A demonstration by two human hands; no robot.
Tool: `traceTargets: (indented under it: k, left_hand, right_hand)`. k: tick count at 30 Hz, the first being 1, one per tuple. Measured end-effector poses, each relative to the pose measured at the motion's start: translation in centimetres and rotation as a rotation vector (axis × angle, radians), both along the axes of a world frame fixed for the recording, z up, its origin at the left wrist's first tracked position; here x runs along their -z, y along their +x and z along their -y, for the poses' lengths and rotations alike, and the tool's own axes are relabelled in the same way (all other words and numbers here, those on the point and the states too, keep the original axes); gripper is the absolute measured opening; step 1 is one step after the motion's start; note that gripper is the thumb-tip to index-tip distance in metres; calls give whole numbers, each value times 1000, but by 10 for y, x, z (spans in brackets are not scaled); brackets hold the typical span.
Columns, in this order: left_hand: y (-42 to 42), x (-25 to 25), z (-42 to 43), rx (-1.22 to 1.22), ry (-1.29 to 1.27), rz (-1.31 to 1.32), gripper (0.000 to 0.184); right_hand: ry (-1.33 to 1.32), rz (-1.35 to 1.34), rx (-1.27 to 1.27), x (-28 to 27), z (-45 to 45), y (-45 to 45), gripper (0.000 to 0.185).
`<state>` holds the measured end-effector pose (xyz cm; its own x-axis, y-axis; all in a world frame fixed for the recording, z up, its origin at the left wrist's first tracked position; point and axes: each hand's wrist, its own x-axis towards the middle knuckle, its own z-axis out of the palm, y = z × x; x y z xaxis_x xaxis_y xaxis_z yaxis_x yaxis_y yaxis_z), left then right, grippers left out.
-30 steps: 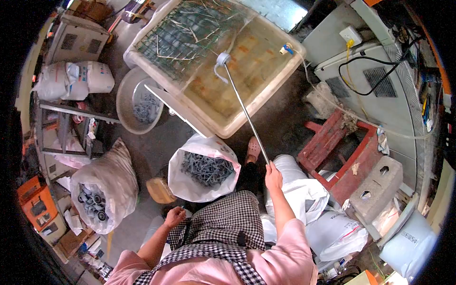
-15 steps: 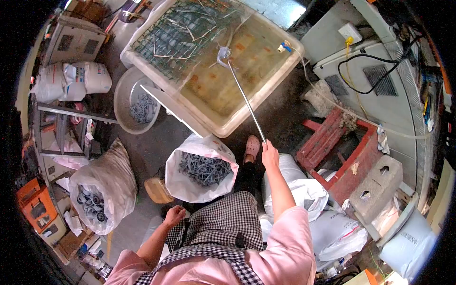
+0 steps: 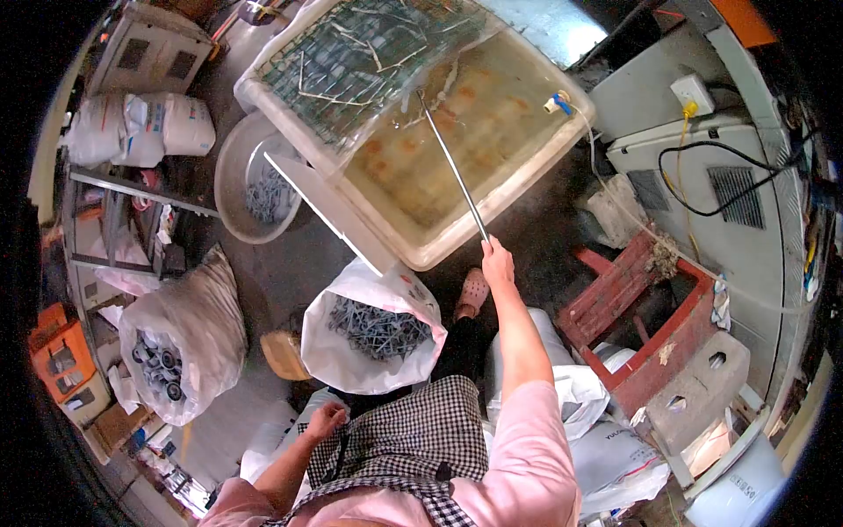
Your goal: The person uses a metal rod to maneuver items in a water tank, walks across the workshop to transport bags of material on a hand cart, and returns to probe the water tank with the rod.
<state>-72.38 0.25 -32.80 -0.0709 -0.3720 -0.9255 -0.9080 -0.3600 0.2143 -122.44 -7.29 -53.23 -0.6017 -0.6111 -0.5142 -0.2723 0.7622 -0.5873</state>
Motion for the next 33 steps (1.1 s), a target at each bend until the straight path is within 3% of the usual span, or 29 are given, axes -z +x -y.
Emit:
traceTargets:
  k: [3,4,10,17,21,25,28,31,33]
  left_hand:
    - [5,19,-16,-79,48,23,31]
    - [-27,-4,4,-53,87,35,31]
    - [-45,7,-6,-160,48,-3,28]
    - [-51,14,-14,-139,25,-13,27]
    - [-51,11,-7,-64,40,-18,27]
    - [-62,-12,16,-87,16,-64,27]
    - [-62,-25,27,-2,-20,-67,26]
    - [-54,-29,30,95,-30,-42,26]
    - [-38,-24,26,46,19,-39,28]
  right_hand:
    - [19,14,-24,13,31,0,31]
    - [-25,-12,-45,20,41,0,30]
    - [-85,-7,-130,42,111,-5,32]
    - [-131,-68,-117,57,124,-8,29]
    - [-33,-92,-208,16,76,-9,29]
    - [-109,-100,-127,-56,-27,8,34]
    - [156,-205,-139,-96,-120,27,35]
    - [205,-313,-166,-103,-191,47,33]
    - [176,-142,-54,-111,-202,62,32]
